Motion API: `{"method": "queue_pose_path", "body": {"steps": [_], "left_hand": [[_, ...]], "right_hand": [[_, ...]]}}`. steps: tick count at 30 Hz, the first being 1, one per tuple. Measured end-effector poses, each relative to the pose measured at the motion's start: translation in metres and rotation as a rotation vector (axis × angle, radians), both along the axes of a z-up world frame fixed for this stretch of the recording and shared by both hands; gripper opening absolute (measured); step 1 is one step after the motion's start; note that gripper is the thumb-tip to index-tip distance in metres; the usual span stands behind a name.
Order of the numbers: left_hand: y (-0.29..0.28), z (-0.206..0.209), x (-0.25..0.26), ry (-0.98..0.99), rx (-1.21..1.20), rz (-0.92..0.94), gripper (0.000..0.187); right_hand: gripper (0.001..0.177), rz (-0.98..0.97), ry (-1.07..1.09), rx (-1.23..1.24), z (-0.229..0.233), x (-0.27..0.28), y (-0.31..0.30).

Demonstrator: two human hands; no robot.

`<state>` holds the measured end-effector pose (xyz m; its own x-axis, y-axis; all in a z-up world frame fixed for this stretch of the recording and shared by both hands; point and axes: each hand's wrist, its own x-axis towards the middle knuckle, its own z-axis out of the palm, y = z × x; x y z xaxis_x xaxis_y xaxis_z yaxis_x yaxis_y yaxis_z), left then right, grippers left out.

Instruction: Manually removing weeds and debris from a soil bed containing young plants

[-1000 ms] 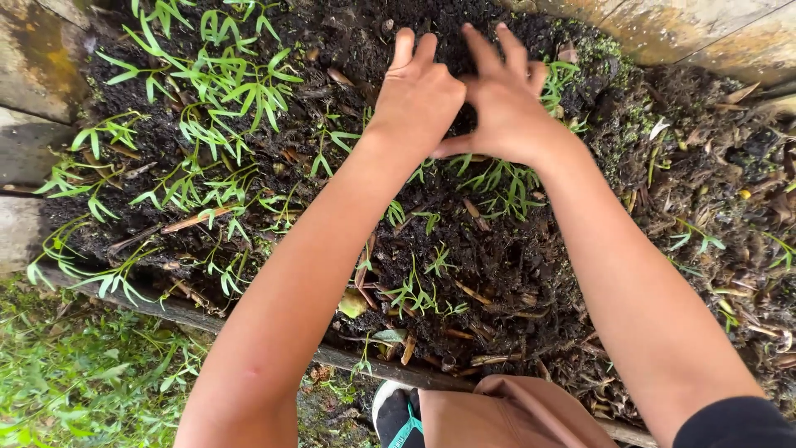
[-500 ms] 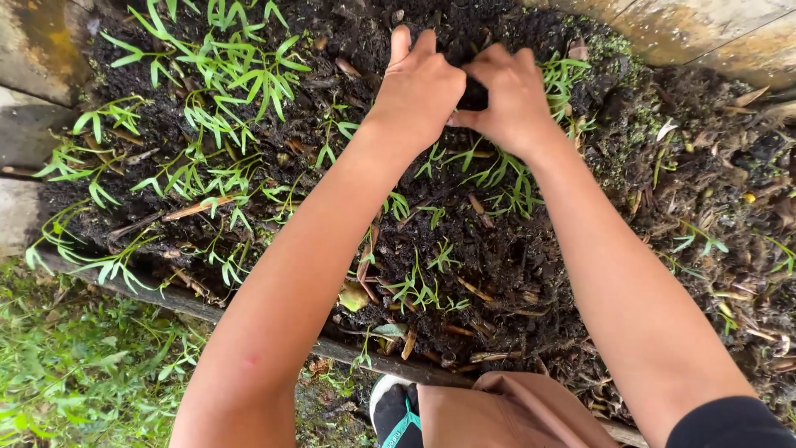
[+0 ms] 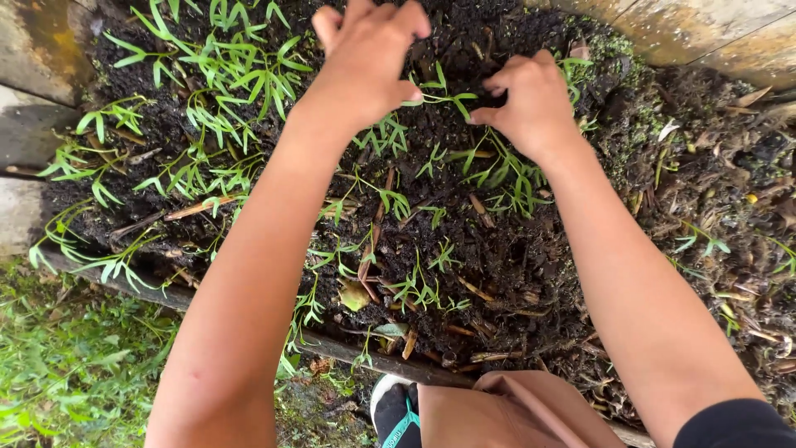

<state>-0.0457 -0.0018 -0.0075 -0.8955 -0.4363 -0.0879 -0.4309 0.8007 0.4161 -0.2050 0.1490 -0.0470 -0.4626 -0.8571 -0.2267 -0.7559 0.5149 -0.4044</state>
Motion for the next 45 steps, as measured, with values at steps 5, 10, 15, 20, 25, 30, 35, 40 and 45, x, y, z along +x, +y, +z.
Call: {"method": "queue_pose_path", "body": {"steps": [5,10,15,20,25,30,35,40,45], "left_hand": [[-0.014,-0.031,0.018,0.161,-0.010,0.126,0.043],[-0.003,0.002,0.051,0.289,-0.003,0.251,0.038],[0.010,0.013,0.097,0.420,-0.100,0.314,0.029],[0.031,0.013,0.132,0.446,-0.078,0.427,0.024],[0.053,0.019,0.155,0.342,-0.037,0.472,0.030],[0.059,0.032,0.190,0.340,0.054,0.546,0.037],[0.062,0.030,0.227,0.411,0.028,0.645,0.030],[0.064,0.028,0.252,0.390,0.027,0.722,0.029],[0.060,0.028,0.262,0.405,0.029,0.736,0.028]], "right_hand": [[0.029,0.184,0.101,-0.103,-0.022,0.004,-0.004],[0.031,0.105,0.053,-0.253,0.005,-0.003,0.007],[0.029,0.011,-0.003,-0.451,0.005,-0.009,0.029],[0.021,0.095,0.144,-0.572,0.019,0.023,0.034],[0.021,0.206,0.363,-0.477,0.013,0.044,0.022],[0.027,0.100,0.302,-0.595,0.023,0.020,0.010],[0.019,0.436,0.227,-0.527,0.027,0.018,-0.020],[0.029,0.262,0.215,0.133,0.060,0.038,-0.032],[0.029,0.136,0.007,-0.057,0.070,0.035,-0.036]]}}
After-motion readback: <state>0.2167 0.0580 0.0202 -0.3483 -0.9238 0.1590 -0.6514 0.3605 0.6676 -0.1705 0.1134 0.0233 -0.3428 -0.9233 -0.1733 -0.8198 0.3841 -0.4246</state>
